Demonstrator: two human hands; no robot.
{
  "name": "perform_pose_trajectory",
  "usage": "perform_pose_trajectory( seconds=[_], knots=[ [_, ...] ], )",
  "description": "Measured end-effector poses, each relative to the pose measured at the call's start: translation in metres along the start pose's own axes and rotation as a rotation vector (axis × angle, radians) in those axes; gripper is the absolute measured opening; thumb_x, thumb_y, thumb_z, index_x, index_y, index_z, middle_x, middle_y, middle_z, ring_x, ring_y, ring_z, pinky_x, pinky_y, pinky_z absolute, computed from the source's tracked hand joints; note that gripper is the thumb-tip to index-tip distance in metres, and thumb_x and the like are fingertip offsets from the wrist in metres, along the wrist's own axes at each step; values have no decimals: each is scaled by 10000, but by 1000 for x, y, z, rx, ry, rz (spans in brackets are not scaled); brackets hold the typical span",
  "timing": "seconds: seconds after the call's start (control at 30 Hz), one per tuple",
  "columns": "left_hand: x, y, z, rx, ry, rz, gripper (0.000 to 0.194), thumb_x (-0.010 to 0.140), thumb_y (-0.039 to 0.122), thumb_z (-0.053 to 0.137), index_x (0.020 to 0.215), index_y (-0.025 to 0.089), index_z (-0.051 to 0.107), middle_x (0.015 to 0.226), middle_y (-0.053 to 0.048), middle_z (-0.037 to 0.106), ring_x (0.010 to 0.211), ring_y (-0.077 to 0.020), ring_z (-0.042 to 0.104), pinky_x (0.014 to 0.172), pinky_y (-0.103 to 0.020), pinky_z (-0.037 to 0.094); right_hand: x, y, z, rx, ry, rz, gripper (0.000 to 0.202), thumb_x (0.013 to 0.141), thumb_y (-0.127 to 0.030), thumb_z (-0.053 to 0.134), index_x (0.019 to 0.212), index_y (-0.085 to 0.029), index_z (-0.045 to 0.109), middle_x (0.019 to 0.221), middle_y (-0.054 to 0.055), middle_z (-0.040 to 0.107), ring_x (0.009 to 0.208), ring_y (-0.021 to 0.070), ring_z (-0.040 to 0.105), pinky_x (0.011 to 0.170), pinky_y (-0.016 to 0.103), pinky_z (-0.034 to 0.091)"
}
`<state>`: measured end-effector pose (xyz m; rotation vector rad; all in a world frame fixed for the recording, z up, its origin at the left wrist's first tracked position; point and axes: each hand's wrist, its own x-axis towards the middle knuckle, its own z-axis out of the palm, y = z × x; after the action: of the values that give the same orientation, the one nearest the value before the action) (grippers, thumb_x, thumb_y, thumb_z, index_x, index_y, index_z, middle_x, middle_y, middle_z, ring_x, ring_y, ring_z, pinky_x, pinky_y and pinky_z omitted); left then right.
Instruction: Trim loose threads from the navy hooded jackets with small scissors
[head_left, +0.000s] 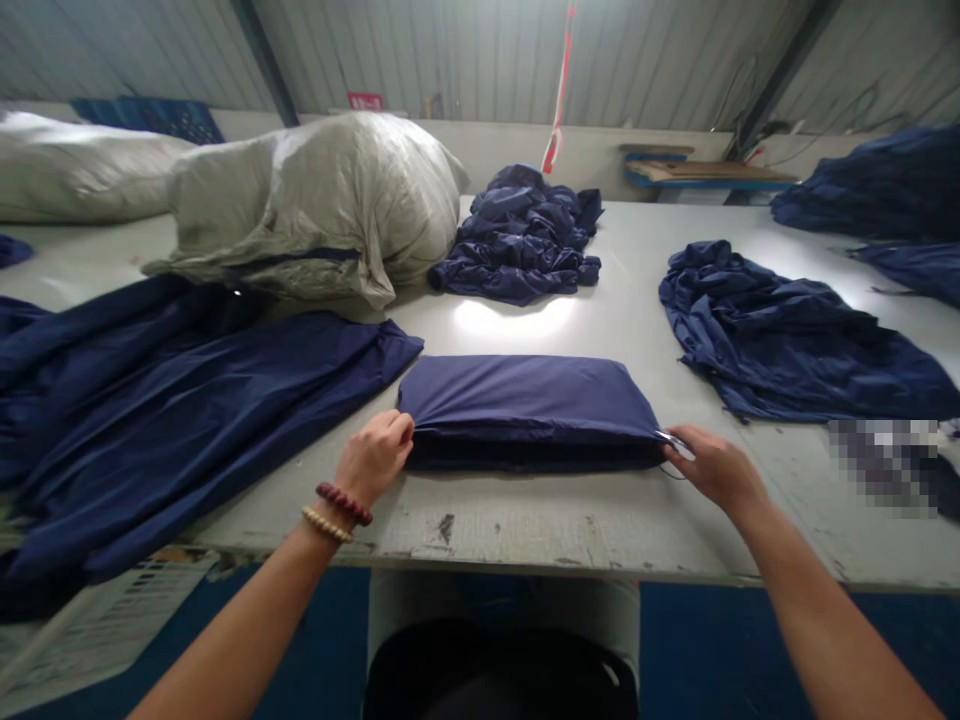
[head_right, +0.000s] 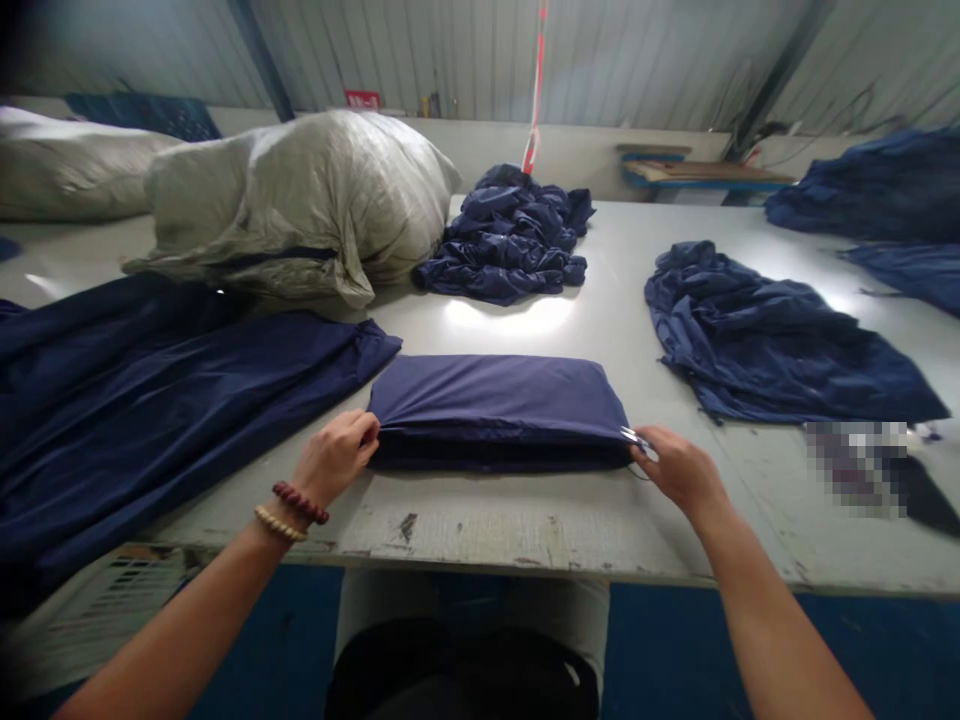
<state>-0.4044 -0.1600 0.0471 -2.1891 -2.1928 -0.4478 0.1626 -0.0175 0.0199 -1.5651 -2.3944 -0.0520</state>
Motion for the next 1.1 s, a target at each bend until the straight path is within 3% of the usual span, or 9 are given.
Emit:
perform_pose_trajectory(
  seconds=[0.17, 0.3, 0.47, 0.63, 0.7, 0.77, 0.87, 0.97, 1.1],
  knots=[
    [-12, 0, 10, -95, 86, 6, 414, 934, 132, 513, 1328, 226, 599, 1368, -131, 608, 1252, -297, 607, 1049, -411, 505, -42, -4, 2, 42, 183, 12, 388, 1044, -360, 497, 1310, -275, 766, 1178, 109, 807, 996, 301, 779, 804, 390, 567],
    [-16, -15, 12, -98, -6, 33, 244, 902, 175, 597, 1127, 223, 677, 1157, -110, 707, 1154, -328, 639, 1049, -465, 511, -53, -1, 10, 154, 205, 54, 354, 1015, -430, 568, 1229, -251, 785, 1132, 125, 814, 917, 297, 783, 835, 390, 580],
    [-14, -21, 4, -41, 138, 55, 220, 953, 155, 567, 1136, 230, 663, 1137, -109, 703, 1099, -306, 672, 992, -442, 550, -38, 8, 13, 196, 93, 23, 371, 968, -470, 602, 1156, -220, 801, 1076, 127, 822, 816, 266, 772, 794, 363, 575],
    [-26, -31, -8, 15, 263, 208, 302, 1005, 131, 547, 1234, 252, 703, 1251, -94, 723, 1169, -281, 683, 1074, -451, 551, -38, 11, 12, 123, 357, 166, 396, 988, -502, 588, 1126, -190, 790, 808, 78, 777, 680, 241, 743, 629, 311, 507],
    [-39, -40, -10, 2, 186, 245, 359, 1023, 130, 517, 1285, 274, 715, 1290, -77, 733, 1193, -267, 690, 1103, -456, 549, -46, 14, 13, 137, 284, 151, 419, 1002, -519, 575, 1160, -192, 784, 757, 60, 752, 641, 231, 725, 596, 304, 485],
    [-53, -49, -8, -26, 53, 288, 407, 1035, 144, 488, 1351, 287, 703, 1349, -68, 729, 1252, -263, 680, 1134, -464, 543, -54, 18, 15, 193, 96, 96, 455, 1008, -551, 577, 1234, -208, 773, 739, 46, 744, 610, 219, 706, 584, 305, 486],
    [-69, -59, -1, -56, -102, 330, 449, 1042, 263, 538, 1481, 296, 624, 1510, -66, 647, 1422, -293, 583, 1201, -506, 502, -62, 26, 17, 269, -105, 61, 574, 951, -599, 683, 1394, -235, 713, 888, 70, 801, 698, 233, 741, 638, 313, 539],
    [-73, -63, 5, -98, -142, 312, 531, 1038, 323, 570, 1566, 291, 528, 1576, -73, 585, 1478, -296, 523, 1241, -520, 463, -59, 35, 19, 294, -174, 26, 693, 879, -605, 769, 1473, -263, 668, 1133, 98, 817, 874, 284, 784, 738, 344, 588],
    [-62, -60, 11, -137, -104, 261, 419, 1034, 237, 530, 1440, 279, 623, 1427, -85, 661, 1345, -286, 600, 1195, -503, 500, -44, 41, 26, 309, -188, 12, 515, 947, -538, 663, 1369, -251, 730, 1163, 102, 818, 936, 298, 794, 811, 371, 596]
  ],
)
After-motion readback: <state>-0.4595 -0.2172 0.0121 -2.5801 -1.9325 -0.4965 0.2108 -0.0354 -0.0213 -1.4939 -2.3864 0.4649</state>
